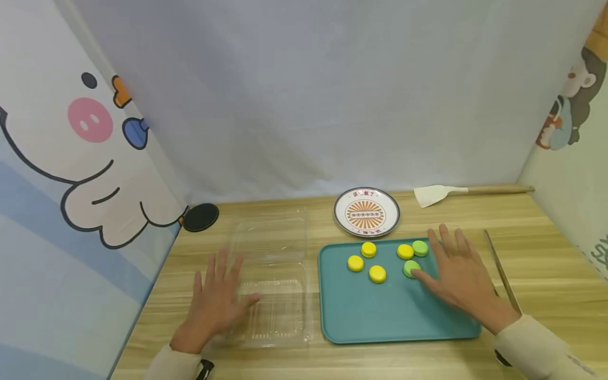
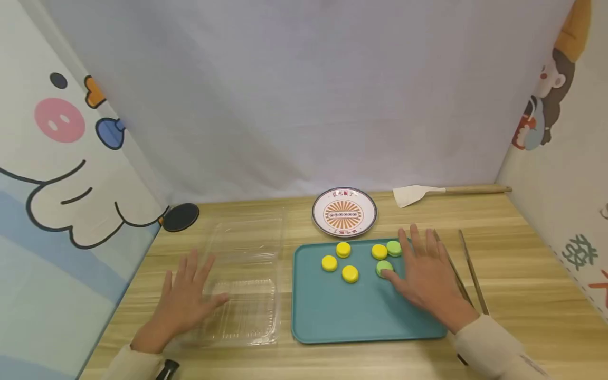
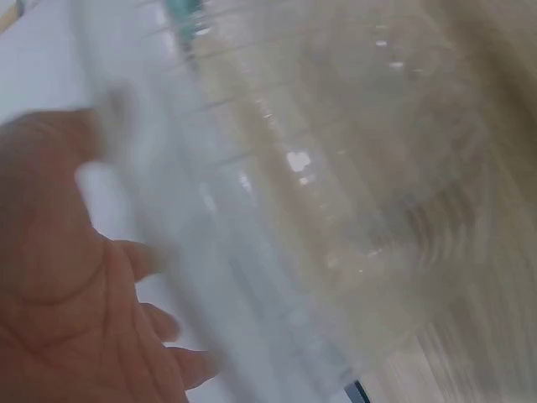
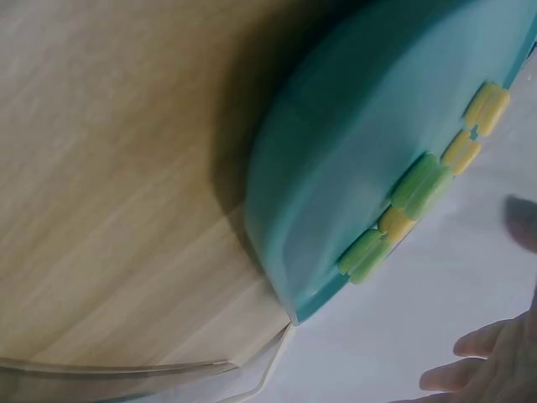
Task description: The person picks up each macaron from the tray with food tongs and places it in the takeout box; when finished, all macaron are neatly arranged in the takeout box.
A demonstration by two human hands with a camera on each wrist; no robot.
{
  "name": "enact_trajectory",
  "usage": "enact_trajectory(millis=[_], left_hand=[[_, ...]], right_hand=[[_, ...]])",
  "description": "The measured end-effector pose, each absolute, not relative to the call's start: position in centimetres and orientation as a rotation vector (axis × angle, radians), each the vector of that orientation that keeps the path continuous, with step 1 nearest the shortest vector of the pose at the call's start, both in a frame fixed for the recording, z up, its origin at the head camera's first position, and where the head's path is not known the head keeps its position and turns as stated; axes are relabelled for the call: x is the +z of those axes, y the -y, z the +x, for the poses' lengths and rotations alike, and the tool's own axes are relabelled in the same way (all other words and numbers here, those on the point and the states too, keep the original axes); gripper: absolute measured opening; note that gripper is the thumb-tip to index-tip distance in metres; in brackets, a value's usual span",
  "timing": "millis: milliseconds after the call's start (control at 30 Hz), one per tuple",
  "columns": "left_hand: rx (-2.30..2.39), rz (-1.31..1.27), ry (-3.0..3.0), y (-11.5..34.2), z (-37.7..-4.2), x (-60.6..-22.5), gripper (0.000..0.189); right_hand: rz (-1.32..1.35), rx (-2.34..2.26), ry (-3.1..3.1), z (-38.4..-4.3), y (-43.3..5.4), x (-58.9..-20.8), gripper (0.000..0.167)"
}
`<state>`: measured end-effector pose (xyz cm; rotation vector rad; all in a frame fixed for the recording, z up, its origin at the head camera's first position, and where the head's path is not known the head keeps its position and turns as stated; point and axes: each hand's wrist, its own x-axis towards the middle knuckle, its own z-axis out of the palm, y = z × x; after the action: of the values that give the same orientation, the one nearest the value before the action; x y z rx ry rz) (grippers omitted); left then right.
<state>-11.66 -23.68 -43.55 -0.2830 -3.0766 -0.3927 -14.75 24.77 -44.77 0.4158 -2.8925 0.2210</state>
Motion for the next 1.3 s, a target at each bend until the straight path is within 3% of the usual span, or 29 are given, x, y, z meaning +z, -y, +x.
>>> enact_trajectory(millis=[300, 567, 1100, 1300], left_hand=[[-0.680, -0.046, 3.218, 26.3, -12.3, -42.0, 0.061], [-1.020, 0.209, 3.337, 29.1, -12.0, -42.2, 0.061], [-1.575, 0.512, 3.092, 29.6, -11.6, -43.2, 0.040], [-1.676, 0.558, 3.022, 29.6, -11.7, -43.2, 0.029]], right_hand=[[0.306, 0.384, 3.013, -13.8, -27.4, -44.5, 0.085], [0.084, 0.466, 3.210, -13.2, -30.9, -44.0, 0.079], [0.025, 0.505, 3.373, -13.0, -35.4, -45.1, 0.096], [0.033, 0.652, 3.404, -13.1, -35.9, -45.4, 0.079]])
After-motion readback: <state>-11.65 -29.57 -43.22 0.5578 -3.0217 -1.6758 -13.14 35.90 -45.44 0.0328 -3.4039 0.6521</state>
